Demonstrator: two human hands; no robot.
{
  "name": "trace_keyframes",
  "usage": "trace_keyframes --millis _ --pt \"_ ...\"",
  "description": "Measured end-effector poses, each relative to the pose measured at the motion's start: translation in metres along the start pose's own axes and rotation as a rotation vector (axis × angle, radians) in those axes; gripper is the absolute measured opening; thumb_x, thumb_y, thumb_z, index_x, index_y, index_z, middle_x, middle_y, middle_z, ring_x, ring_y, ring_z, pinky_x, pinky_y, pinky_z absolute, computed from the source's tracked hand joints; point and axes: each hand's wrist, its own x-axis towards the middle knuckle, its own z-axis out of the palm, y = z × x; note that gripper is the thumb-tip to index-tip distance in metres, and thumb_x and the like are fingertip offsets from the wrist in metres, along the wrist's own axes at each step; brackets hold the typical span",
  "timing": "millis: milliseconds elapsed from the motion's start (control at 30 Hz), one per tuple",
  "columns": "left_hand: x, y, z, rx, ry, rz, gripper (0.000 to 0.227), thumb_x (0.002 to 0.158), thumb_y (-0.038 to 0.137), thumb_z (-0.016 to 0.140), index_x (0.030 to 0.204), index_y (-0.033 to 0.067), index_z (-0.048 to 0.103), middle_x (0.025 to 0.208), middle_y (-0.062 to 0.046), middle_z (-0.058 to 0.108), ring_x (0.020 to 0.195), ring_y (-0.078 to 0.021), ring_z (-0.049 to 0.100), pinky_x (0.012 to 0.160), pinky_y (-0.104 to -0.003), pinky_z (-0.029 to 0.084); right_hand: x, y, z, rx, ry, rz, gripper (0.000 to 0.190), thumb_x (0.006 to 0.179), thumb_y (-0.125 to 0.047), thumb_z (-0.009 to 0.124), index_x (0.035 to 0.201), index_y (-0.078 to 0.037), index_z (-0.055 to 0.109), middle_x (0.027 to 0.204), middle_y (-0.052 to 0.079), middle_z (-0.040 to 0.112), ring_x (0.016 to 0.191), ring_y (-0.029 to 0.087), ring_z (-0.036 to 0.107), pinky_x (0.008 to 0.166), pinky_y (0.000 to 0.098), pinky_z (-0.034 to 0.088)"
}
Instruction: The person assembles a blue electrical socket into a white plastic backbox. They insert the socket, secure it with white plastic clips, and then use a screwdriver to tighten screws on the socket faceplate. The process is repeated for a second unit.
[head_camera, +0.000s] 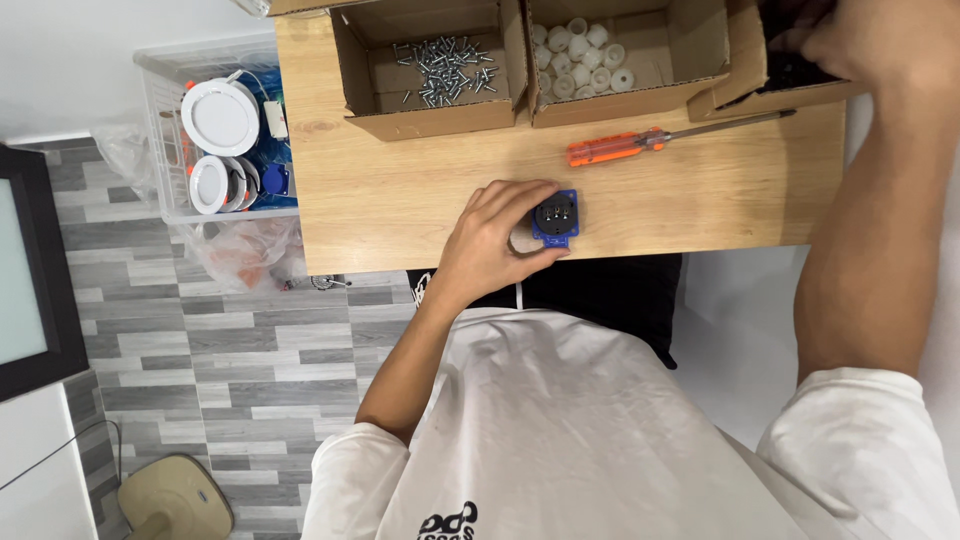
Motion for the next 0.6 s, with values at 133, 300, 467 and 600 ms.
trace_keyframes --millis 133,300,467,600 --pt "-0.001 0.0 0.0 -0.009 -0.005 0.002 0.064 0.094 0.041 0.09 0.145 0.0108 0.065 0.145 -0.006 0.072 0.131 -0.0273 0.066 0.114 -0.042 0.05 -0.019 0.01 0.012 0.372 0.131 -0.038 0.02 0.127 -0.023 0.09 0.115 -0.012 0.078 0.104 -0.001 0.071 0.087 0.015 0.062 0.07 0.0362 0.046" --pt "-0.003 -0.004 0.001 -0.009 -0.017 -0.004 0.074 0.093 0.043 0.091 0.152 0.0107 0.059 0.151 -0.003 0.069 0.132 -0.0275 0.066 0.116 -0.043 0.049 -0.072 -0.015 -0.007 0.705 0.306 -0.166 0.009 0.144 0.007 0.083 0.147 -0.001 0.078 0.133 0.009 0.072 0.117 0.018 0.063 0.1 0.0315 0.049" --pt "-0.004 -0.004 0.003 0.001 -0.011 -0.011 0.088 0.087 0.054 0.094 0.153 0.0099 0.057 0.151 -0.002 0.069 0.132 -0.026 0.068 0.116 -0.042 0.048 -0.138 -0.061 -0.041 0.687 0.556 -0.307 0.011 0.148 0.022 0.062 0.158 0.02 0.065 0.154 0.033 0.065 0.136 0.042 0.063 0.127 0.05 0.051" --pt "-0.002 0.008 -0.007 -0.106 0.109 0.091 0.085 0.087 0.046 0.098 0.15 0.0053 0.059 0.155 -0.015 0.063 0.143 -0.0347 0.065 0.126 -0.049 0.05 -0.18 -0.111 -0.054 0.668 0.671 -0.335 0.012 0.143 0.028 0.06 0.156 0.029 0.063 0.15 0.041 0.061 0.138 0.053 0.062 0.122 0.0579 0.051"
